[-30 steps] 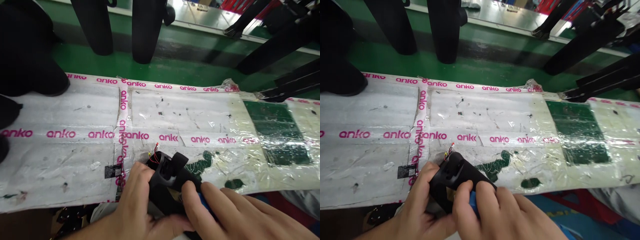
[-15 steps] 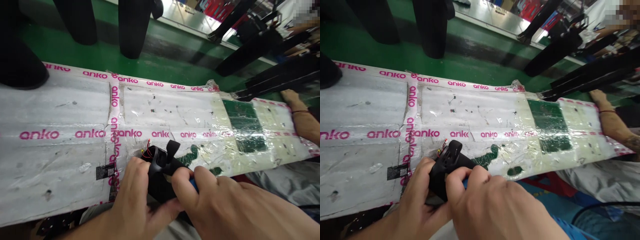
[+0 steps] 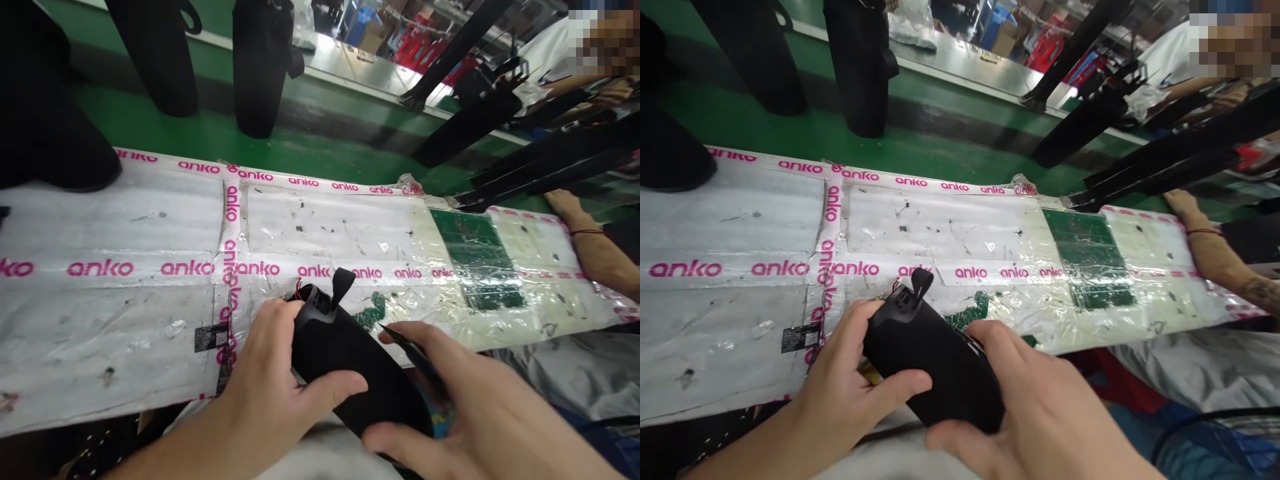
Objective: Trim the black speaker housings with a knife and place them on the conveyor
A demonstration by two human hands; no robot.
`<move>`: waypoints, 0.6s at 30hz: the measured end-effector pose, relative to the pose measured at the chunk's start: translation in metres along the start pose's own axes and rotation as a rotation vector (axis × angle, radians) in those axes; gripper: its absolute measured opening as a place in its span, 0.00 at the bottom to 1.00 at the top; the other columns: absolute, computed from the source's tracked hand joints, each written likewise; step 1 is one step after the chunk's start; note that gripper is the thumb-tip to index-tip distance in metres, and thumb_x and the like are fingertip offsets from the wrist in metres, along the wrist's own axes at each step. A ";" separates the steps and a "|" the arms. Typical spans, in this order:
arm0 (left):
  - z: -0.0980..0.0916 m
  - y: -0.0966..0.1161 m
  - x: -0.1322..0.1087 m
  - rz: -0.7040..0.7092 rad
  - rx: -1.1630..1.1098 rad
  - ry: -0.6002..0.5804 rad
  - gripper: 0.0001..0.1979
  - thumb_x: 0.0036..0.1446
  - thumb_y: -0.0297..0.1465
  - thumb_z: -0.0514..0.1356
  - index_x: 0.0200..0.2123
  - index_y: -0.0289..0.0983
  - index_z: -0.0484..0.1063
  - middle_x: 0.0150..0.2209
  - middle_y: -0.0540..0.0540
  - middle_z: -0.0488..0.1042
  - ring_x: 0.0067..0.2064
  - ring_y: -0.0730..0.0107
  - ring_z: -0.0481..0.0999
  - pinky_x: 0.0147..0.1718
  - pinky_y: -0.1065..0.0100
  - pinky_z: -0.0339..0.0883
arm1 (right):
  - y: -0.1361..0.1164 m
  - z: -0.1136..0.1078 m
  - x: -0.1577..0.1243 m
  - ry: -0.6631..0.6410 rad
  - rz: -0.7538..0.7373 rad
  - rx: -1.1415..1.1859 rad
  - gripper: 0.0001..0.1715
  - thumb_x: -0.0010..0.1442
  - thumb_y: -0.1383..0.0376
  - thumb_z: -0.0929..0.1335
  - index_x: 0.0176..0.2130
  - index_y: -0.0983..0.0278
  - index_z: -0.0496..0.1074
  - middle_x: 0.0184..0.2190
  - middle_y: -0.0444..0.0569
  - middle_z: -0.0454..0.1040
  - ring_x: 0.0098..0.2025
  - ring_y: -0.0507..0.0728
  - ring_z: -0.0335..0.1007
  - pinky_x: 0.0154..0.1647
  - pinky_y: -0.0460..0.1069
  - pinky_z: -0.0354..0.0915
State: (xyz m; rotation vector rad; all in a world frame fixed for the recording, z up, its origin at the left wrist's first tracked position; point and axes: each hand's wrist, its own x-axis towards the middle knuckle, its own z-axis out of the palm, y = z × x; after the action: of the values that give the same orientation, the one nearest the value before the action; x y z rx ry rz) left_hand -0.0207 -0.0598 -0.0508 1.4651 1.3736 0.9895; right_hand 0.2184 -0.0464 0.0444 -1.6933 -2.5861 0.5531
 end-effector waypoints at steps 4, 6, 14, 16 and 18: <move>-0.004 0.002 0.016 -0.029 -0.078 -0.067 0.37 0.53 0.48 0.79 0.60 0.46 0.69 0.57 0.41 0.73 0.58 0.43 0.76 0.55 0.42 0.75 | 0.022 0.016 0.009 -0.072 0.274 0.602 0.23 0.66 0.51 0.76 0.55 0.56 0.72 0.45 0.50 0.83 0.43 0.62 0.83 0.36 0.51 0.78; -0.003 0.003 0.024 -0.013 -0.056 -0.060 0.33 0.52 0.45 0.80 0.56 0.45 0.72 0.58 0.40 0.72 0.64 0.41 0.72 0.62 0.40 0.70 | 0.036 0.020 0.011 -0.039 0.377 0.791 0.30 0.64 0.44 0.77 0.56 0.57 0.74 0.51 0.55 0.83 0.49 0.67 0.83 0.41 0.54 0.80; 0.018 0.013 0.033 -0.065 -0.206 -0.102 0.26 0.58 0.45 0.76 0.55 0.48 0.73 0.59 0.46 0.73 0.61 0.50 0.74 0.60 0.50 0.69 | 0.070 0.041 0.010 0.023 0.401 1.021 0.41 0.52 0.35 0.80 0.52 0.57 0.77 0.48 0.57 0.83 0.48 0.67 0.83 0.46 0.57 0.80; 0.017 0.017 0.032 -0.010 -0.240 -0.097 0.23 0.59 0.44 0.76 0.54 0.50 0.73 0.55 0.49 0.73 0.55 0.55 0.76 0.57 0.55 0.70 | 0.064 0.054 0.005 0.029 0.385 1.090 0.42 0.50 0.33 0.80 0.51 0.57 0.76 0.46 0.55 0.83 0.43 0.65 0.83 0.42 0.55 0.80; 0.010 0.022 0.032 0.008 -0.242 -0.106 0.22 0.62 0.42 0.73 0.55 0.51 0.71 0.52 0.50 0.72 0.51 0.59 0.76 0.52 0.58 0.71 | 0.051 0.069 -0.005 0.018 0.386 1.156 0.47 0.50 0.31 0.80 0.55 0.57 0.74 0.49 0.56 0.83 0.45 0.65 0.84 0.44 0.55 0.80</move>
State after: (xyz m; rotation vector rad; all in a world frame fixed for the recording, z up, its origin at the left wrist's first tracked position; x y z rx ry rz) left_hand -0.0020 -0.0288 -0.0335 1.3222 1.1306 1.0292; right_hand 0.2523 -0.0523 -0.0337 -1.5980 -1.2998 1.5833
